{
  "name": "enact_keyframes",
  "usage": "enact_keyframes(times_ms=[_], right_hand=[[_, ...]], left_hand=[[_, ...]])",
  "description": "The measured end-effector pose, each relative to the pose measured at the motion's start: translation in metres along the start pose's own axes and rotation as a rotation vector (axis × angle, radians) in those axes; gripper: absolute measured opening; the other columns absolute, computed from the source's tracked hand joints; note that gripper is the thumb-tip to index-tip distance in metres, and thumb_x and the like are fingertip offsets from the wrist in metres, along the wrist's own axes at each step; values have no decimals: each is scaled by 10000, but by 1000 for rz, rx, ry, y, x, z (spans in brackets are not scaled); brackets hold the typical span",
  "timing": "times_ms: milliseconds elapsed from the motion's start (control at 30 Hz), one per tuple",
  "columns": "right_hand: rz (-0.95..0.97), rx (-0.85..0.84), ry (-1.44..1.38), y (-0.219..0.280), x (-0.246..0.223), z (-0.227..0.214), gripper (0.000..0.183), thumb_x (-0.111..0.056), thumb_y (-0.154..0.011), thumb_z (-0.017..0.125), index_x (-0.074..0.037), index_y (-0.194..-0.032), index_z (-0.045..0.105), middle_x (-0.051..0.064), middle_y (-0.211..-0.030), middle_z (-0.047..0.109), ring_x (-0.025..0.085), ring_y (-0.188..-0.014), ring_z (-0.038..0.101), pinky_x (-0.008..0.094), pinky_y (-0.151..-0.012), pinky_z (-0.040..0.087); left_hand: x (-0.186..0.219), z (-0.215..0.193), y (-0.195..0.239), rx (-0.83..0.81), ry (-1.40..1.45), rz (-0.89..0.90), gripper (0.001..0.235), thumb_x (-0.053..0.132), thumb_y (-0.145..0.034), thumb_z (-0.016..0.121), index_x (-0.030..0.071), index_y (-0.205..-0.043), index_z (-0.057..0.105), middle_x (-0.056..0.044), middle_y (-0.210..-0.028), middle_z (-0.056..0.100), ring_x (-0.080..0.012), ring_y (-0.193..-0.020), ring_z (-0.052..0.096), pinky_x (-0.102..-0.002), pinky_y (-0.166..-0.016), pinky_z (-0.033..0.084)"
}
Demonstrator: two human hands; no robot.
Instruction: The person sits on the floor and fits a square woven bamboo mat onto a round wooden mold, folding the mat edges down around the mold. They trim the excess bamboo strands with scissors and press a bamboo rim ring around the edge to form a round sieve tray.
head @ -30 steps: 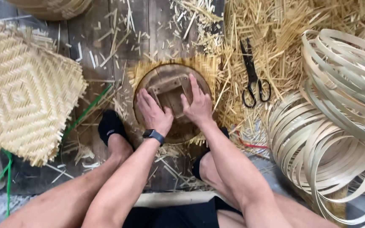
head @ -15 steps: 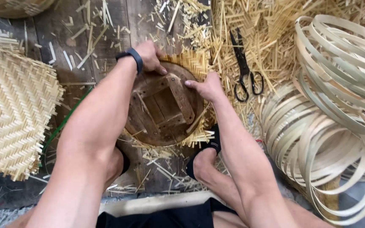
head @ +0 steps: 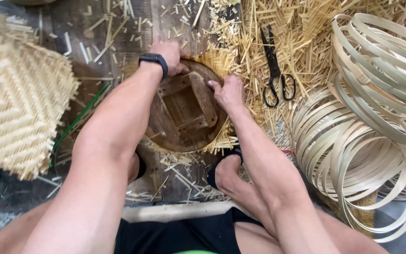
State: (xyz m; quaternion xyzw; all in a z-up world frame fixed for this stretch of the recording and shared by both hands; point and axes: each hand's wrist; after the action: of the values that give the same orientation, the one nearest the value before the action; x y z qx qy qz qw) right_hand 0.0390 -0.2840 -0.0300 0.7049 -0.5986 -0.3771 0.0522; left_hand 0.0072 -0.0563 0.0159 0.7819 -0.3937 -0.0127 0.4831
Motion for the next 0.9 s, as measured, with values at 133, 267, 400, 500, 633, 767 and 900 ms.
enact_keyframes(times_ms=[133,267,400,500,633,767,900], right_hand=[[-209,351,-143,34,-13,4,758,-369,-704,886,76,-1225,564,191,-1043,664,279,-919,663,421,-763,572],[-524,390,196,75,-22,17,878,-452,-909,800,-33,-1514,321,252,-1256,603,385,-1006,685,474,-885,571],[-503,170,36,65,-2,54,885,-245,-928,719,-186,-1641,198,158,-1097,701,276,-835,731,407,-825,635],[-543,275,13,66,3,53,907,-162,-903,724,-225,-1647,208,108,-975,732,238,-797,738,386,-819,642],[-449,249,31,62,7,61,911,-139,-899,726,-235,-1645,211,101,-918,716,225,-797,735,382,-785,638],[-437,282,22,72,-11,40,868,-180,-929,726,-262,-1651,250,135,-1089,743,295,-944,740,421,-876,620],[-229,-239,178,74,-37,-17,927,-468,-891,724,-260,-1625,198,174,-1473,508,321,-1286,541,507,-1122,363]], left_hand=[[-52,55,48,752,-75,416,670,271,-875,828,152,-1466,536,-146,-1453,568,-298,-1366,485,-573,-1215,250],[-131,118,93,1036,477,-116,660,337,-843,843,36,-1368,579,-181,-1362,588,-335,-1319,513,-512,-1150,402],[-183,131,79,570,494,-200,373,310,-822,841,39,-1072,782,-172,-1001,768,-299,-946,739,-408,-894,562],[-188,136,75,552,569,-175,406,324,-762,891,34,-1024,782,-163,-943,763,-280,-893,747,-384,-848,560],[-186,134,72,527,613,-252,440,345,-742,913,40,-1031,785,-158,-990,771,-260,-954,752,-359,-906,562],[-193,144,62,544,602,-248,445,349,-715,912,62,-1031,787,-149,-1025,772,-263,-963,744,-362,-920,550],[-189,140,72,590,589,-269,409,378,-812,871,57,-1049,781,-161,-1036,760,-266,-975,721,-358,-905,543]])
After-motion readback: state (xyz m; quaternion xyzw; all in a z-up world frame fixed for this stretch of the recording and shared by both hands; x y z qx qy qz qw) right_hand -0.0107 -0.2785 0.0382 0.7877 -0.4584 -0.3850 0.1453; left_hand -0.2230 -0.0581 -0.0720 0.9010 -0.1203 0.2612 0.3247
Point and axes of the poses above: each hand's wrist, its own y-axis away from the middle knuckle, its own z-axis out of the palm, x = y × z
